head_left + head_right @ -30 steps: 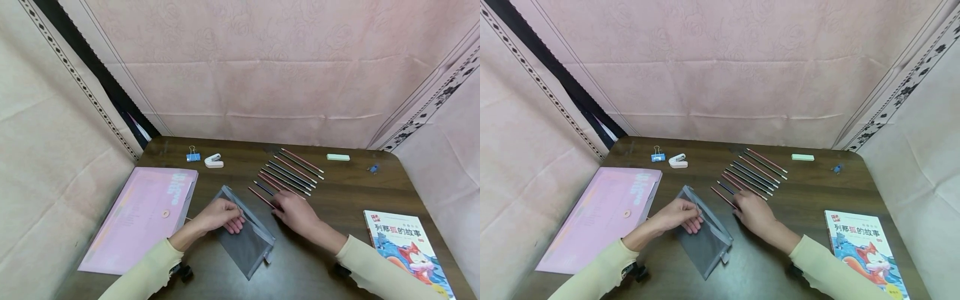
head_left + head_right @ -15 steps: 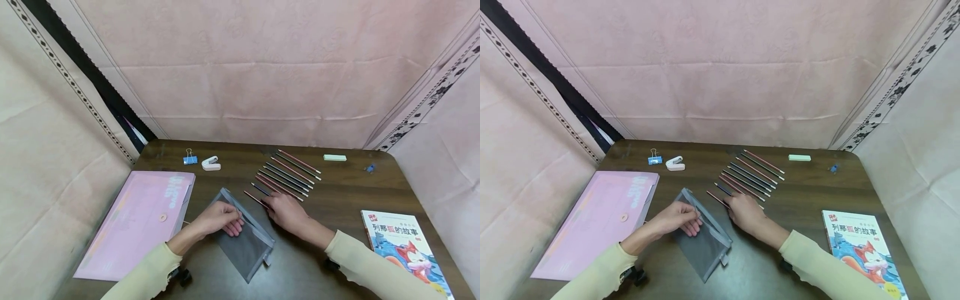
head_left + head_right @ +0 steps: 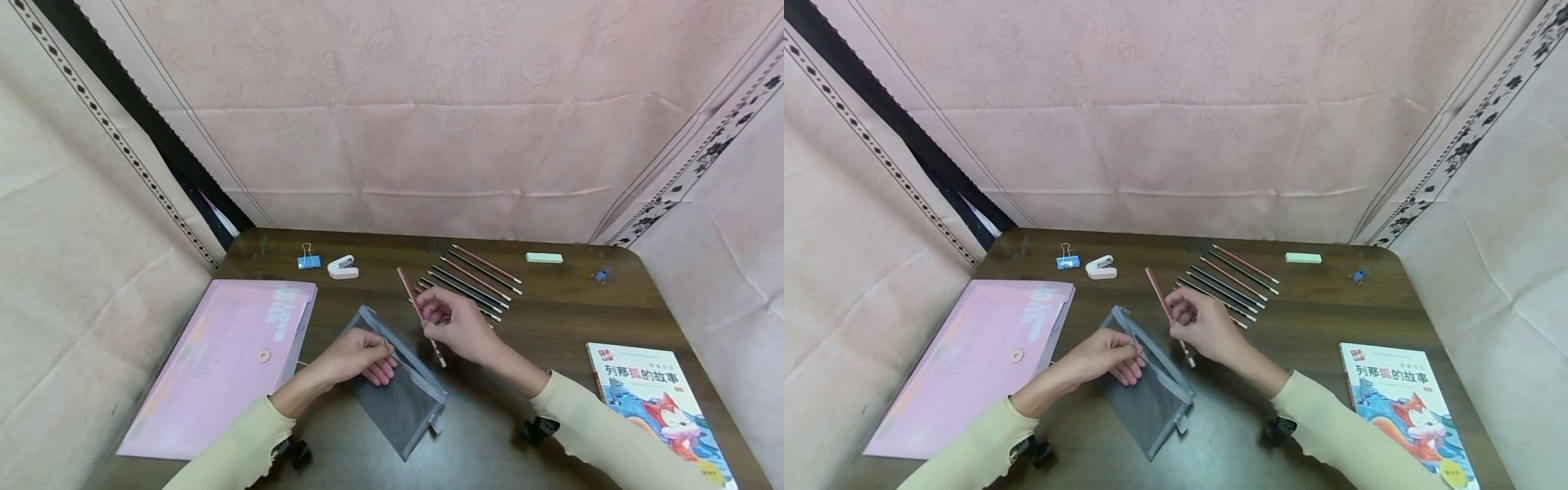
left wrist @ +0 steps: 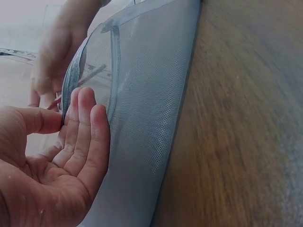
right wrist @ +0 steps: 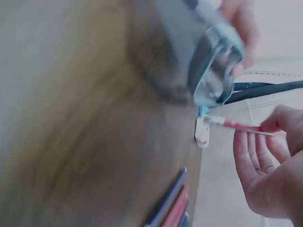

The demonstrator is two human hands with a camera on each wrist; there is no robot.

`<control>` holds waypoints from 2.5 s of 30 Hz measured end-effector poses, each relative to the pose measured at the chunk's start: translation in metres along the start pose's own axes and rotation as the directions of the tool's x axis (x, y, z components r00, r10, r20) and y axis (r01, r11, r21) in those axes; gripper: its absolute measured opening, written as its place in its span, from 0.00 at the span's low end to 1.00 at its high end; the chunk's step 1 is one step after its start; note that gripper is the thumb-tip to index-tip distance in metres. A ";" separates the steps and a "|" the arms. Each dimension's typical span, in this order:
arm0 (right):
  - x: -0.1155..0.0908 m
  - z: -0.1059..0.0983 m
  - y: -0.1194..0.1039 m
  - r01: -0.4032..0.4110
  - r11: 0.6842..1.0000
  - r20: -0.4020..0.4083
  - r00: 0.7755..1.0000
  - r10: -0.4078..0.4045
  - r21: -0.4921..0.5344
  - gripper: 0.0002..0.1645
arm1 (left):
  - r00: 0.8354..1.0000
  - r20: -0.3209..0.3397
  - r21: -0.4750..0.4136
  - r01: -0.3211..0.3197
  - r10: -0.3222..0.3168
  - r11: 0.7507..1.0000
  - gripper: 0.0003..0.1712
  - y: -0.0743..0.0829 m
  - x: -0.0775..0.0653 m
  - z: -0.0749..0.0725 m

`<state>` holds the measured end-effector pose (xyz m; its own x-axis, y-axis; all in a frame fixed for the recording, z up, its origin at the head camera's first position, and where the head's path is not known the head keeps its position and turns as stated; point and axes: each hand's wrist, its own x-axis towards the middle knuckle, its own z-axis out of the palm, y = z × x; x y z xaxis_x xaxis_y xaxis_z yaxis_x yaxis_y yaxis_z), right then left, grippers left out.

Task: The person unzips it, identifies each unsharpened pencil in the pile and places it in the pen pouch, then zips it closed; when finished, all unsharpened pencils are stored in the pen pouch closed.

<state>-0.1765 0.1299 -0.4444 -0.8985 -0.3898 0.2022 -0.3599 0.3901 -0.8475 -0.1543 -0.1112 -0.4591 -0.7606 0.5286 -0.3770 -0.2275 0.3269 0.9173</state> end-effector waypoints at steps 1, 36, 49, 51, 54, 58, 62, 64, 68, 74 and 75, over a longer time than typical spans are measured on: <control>0.000 0.001 -0.002 -0.038 0.994 0.008 0.999 0.037 0.101 0.20 | 1.000 0.001 -0.002 -0.002 0.002 1.000 0.16 0.000 0.000 0.000; -0.008 0.023 0.004 -0.260 0.947 0.163 0.959 0.231 0.187 0.16 | 0.999 -0.008 0.033 -0.043 0.044 0.999 0.15 0.005 0.001 0.002; 0.006 -0.014 0.028 -0.112 0.994 -0.102 0.989 0.112 0.006 0.11 | 0.999 -0.013 0.039 -0.042 0.043 0.998 0.16 0.004 0.000 0.002; 0.010 -0.019 0.035 -0.091 0.990 -0.154 0.985 0.074 -0.104 0.11 | 0.999 -0.012 0.041 -0.042 0.043 0.998 0.16 0.004 0.000 0.002; 0.013 -0.024 0.046 -0.079 0.968 -0.191 0.981 0.033 -0.240 0.12 | 0.999 -0.012 0.044 -0.043 0.044 0.998 0.16 0.004 0.000 0.002; 0.016 -0.026 0.058 -0.066 0.933 -0.175 0.985 0.003 -0.353 0.14 | 0.999 -0.006 0.044 -0.041 0.041 0.998 0.16 0.003 0.000 0.001; 0.016 -0.028 0.065 -0.037 0.895 -0.140 0.990 -0.029 -0.446 0.15 | 0.999 -0.005 0.049 -0.046 0.046 0.998 0.16 0.003 0.000 0.001; 0.017 -0.028 0.067 -0.020 0.875 -0.119 0.992 -0.043 -0.483 0.14 | 0.999 -0.005 0.050 -0.048 0.048 0.998 0.16 0.002 0.001 0.001; 0.016 -0.027 0.068 0.002 0.836 -0.072 0.996 -0.050 -0.549 0.13 | 0.999 -0.003 0.051 -0.051 0.051 0.997 0.15 0.001 0.003 0.002; 0.016 -0.025 0.068 -0.005 0.813 -0.023 1.000 -0.011 -0.583 0.12 | 0.999 -0.003 0.045 -0.050 0.050 0.998 0.15 0.001 0.004 0.003; 0.017 -0.024 0.068 -0.007 0.813 -0.019 1.000 -0.005 -0.583 0.12 | 0.999 -0.003 0.044 -0.049 0.049 0.998 0.15 0.002 0.003 0.003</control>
<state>-0.2220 0.1699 -0.4870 -0.9014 -0.3757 0.2152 -0.4324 0.8061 -0.4041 -0.1555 -0.1066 -0.4589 -0.7724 0.5419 -0.3313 -0.1631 0.3349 0.9280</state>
